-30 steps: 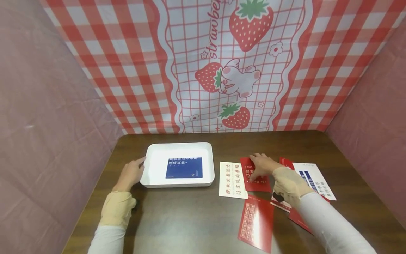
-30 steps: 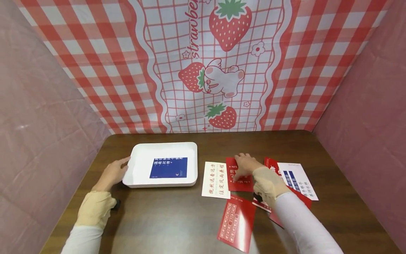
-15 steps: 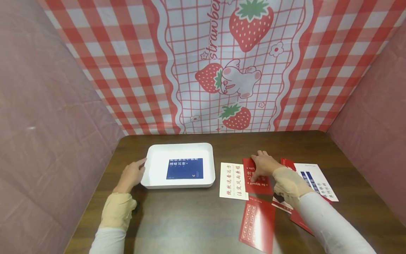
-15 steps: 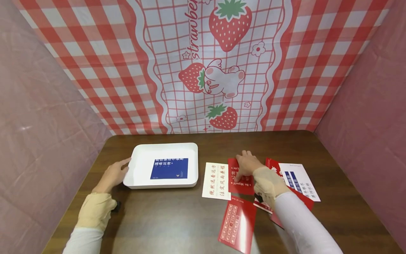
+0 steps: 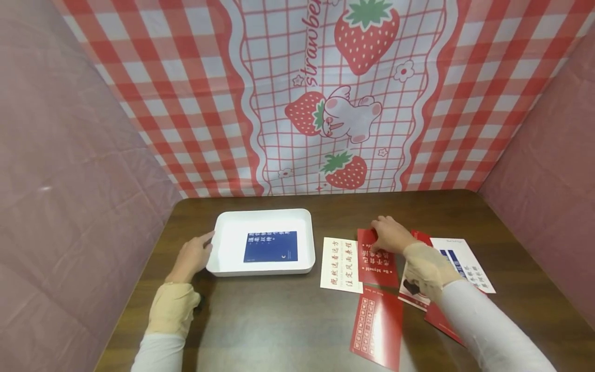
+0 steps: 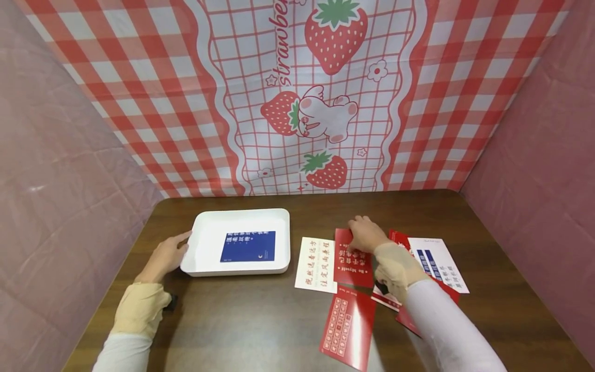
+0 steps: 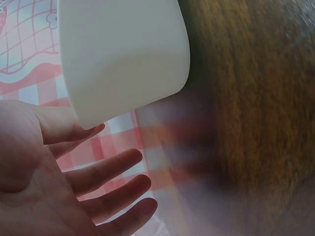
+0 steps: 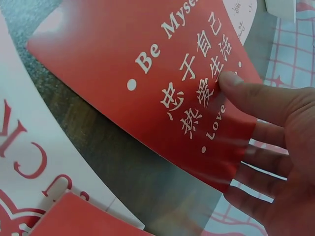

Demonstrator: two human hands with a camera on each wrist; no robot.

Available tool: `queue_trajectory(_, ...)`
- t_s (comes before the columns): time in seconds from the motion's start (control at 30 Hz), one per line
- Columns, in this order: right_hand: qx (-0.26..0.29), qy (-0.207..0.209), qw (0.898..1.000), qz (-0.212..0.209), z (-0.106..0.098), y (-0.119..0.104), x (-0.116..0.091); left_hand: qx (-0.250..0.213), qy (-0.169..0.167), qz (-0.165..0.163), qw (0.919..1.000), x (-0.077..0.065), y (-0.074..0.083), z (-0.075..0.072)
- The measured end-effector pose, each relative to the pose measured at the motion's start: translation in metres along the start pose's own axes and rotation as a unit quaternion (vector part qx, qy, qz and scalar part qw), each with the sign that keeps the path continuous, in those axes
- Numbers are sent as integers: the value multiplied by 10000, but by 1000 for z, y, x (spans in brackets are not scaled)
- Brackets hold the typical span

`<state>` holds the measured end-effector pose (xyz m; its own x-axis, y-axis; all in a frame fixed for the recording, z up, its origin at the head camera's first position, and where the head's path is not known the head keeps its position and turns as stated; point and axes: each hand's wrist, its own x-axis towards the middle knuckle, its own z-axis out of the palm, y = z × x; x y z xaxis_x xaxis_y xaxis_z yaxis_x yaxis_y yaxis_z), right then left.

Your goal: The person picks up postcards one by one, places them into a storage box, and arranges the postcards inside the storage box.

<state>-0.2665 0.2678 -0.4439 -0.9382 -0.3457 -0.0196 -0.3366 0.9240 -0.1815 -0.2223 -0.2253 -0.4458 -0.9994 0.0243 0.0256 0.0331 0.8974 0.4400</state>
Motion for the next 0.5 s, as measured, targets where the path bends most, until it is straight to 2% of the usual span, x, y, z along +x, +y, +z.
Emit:
queue_trajectory(0.23, 35, 129, 9995, -302, -9, 5, 0, -3, 16, -7, 10000, -1, 1, -1)
queue_trajectory(0.5, 369, -1, 9993, -17, -20, 5, -2, 11, 64, 44, 10000, -2, 0, -1)
